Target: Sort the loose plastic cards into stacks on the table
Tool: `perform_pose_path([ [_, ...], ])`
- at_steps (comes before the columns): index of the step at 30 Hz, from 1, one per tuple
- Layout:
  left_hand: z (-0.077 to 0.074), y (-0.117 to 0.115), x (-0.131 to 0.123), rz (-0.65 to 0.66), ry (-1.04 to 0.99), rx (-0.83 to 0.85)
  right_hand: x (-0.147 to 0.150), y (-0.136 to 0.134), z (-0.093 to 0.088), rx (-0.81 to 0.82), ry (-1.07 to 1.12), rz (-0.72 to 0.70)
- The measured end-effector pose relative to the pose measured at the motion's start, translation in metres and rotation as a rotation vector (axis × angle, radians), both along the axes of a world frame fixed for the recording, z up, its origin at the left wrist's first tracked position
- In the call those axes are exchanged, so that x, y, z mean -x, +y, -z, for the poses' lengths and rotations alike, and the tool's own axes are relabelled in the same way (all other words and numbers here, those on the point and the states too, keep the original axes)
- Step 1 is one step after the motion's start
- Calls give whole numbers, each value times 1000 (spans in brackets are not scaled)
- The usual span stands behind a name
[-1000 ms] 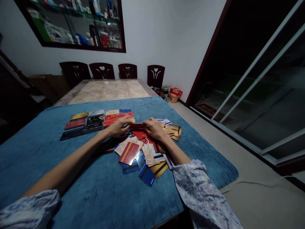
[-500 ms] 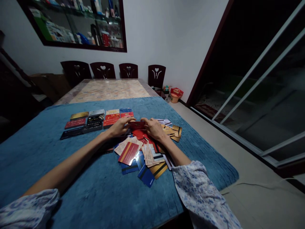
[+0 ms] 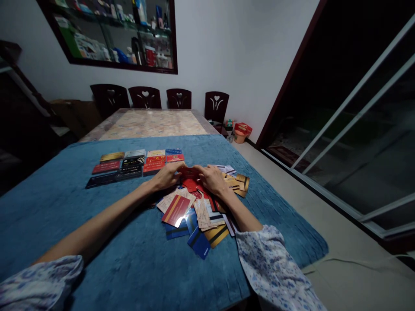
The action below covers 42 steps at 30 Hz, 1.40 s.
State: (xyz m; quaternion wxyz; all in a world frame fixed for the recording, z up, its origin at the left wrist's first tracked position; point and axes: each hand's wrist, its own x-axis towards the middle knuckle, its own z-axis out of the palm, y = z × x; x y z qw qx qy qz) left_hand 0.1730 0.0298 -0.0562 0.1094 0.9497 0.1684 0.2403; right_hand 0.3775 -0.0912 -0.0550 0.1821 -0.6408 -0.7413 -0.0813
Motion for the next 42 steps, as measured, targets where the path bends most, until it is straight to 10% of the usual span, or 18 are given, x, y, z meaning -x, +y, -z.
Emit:
perform_pose_path([
  [42,-4,-42,-13,-137,192,-206,-15,5,20,-105,-20,-29],
])
